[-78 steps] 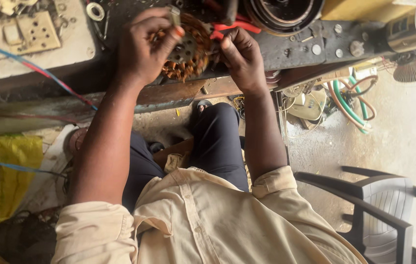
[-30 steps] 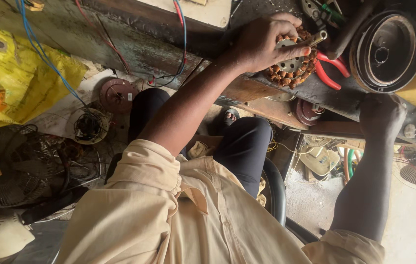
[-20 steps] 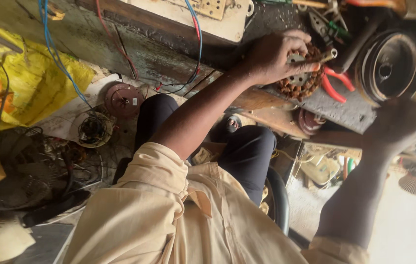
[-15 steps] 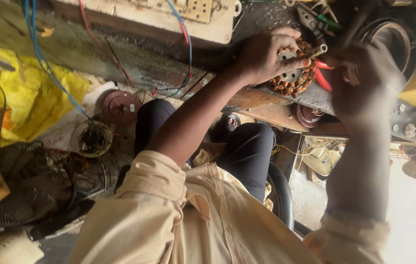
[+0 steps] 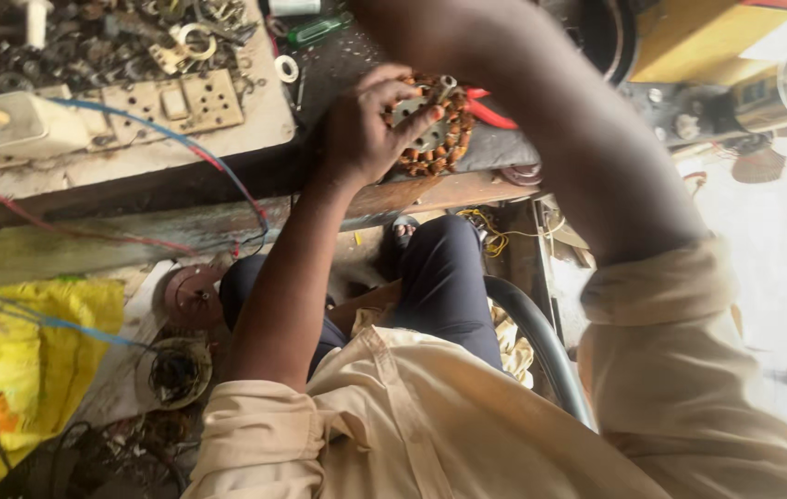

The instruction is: The person uses pliers to cut and adjust copper windings on a circular motor stator. They repeatedly reposition the stator and trim protruding wire ends while seated at a cluttered workbench.

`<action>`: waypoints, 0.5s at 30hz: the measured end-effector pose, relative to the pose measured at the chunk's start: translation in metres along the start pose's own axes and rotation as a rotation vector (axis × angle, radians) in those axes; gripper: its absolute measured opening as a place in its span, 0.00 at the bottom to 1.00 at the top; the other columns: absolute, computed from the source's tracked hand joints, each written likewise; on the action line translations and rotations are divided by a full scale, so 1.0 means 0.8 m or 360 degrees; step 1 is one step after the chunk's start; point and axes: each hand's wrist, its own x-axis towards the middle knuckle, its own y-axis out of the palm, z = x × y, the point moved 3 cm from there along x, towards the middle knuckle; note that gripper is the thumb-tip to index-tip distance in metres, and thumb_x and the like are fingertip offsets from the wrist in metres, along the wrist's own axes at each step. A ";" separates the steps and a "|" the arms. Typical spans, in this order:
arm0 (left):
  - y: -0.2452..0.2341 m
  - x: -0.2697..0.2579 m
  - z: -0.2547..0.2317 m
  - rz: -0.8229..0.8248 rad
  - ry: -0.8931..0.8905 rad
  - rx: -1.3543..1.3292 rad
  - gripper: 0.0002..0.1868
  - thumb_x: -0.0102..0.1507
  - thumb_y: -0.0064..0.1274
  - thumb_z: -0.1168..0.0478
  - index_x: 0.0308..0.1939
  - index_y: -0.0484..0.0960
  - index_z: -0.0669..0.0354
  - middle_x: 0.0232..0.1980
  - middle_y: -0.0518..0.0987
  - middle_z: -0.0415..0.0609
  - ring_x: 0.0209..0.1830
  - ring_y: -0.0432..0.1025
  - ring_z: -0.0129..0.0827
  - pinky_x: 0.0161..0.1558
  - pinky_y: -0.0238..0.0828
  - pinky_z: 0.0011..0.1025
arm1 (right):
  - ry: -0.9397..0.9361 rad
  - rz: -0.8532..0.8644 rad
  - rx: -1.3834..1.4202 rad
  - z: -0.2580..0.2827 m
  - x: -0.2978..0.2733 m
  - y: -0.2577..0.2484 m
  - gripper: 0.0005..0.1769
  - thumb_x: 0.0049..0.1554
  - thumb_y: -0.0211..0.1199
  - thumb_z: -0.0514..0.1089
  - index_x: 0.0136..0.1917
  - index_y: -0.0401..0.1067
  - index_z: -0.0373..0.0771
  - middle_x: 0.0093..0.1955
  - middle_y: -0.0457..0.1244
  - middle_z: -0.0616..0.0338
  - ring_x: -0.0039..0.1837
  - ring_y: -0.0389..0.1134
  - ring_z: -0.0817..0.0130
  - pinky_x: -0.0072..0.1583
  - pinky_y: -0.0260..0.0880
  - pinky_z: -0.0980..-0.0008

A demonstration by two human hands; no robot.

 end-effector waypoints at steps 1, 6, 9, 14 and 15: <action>-0.001 0.001 -0.001 -0.0022 0.0039 0.0000 0.25 0.65 0.65 0.43 0.43 0.86 0.65 0.60 0.82 0.61 0.54 0.80 0.45 0.55 0.79 0.36 | 0.0074 0.0176 -0.0054 -0.017 -0.041 -0.006 0.06 0.65 0.65 0.38 0.45 0.76 0.37 0.33 0.65 0.54 0.30 0.65 0.65 0.31 0.63 0.66; -0.003 -0.001 -0.005 -0.0014 0.0054 -0.0025 0.25 0.66 0.66 0.43 0.45 0.87 0.65 0.64 0.80 0.61 0.65 0.76 0.49 0.63 0.75 0.40 | 0.0661 -0.0492 0.0397 -0.014 -0.228 -0.049 0.08 0.71 0.60 0.31 0.48 0.72 0.35 0.37 0.64 0.53 0.39 0.67 0.57 0.44 0.67 0.61; -0.004 0.000 -0.009 0.0004 0.0060 0.0022 0.24 0.65 0.67 0.43 0.44 0.87 0.63 0.63 0.81 0.59 0.65 0.76 0.48 0.64 0.74 0.41 | 0.0783 -0.0476 0.0234 0.029 -0.266 -0.008 0.10 0.64 0.64 0.36 0.59 0.79 0.41 0.55 0.69 0.54 0.56 0.71 0.55 0.57 0.72 0.59; -0.003 -0.003 -0.011 0.0052 0.0018 -0.0027 0.24 0.66 0.65 0.43 0.46 0.87 0.64 0.64 0.80 0.60 0.66 0.75 0.47 0.65 0.73 0.40 | 0.0774 -0.0673 0.0157 0.057 -0.275 0.074 0.18 0.62 0.70 0.43 0.64 0.77 0.37 0.65 0.66 0.52 0.68 0.64 0.49 0.68 0.66 0.53; -0.003 -0.003 -0.010 0.0047 0.0013 -0.0028 0.24 0.66 0.65 0.43 0.46 0.87 0.64 0.64 0.80 0.60 0.67 0.74 0.47 0.65 0.72 0.40 | 0.0886 -0.0738 0.0250 0.055 -0.273 0.085 0.18 0.61 0.71 0.44 0.63 0.77 0.38 0.63 0.66 0.51 0.67 0.64 0.48 0.67 0.66 0.52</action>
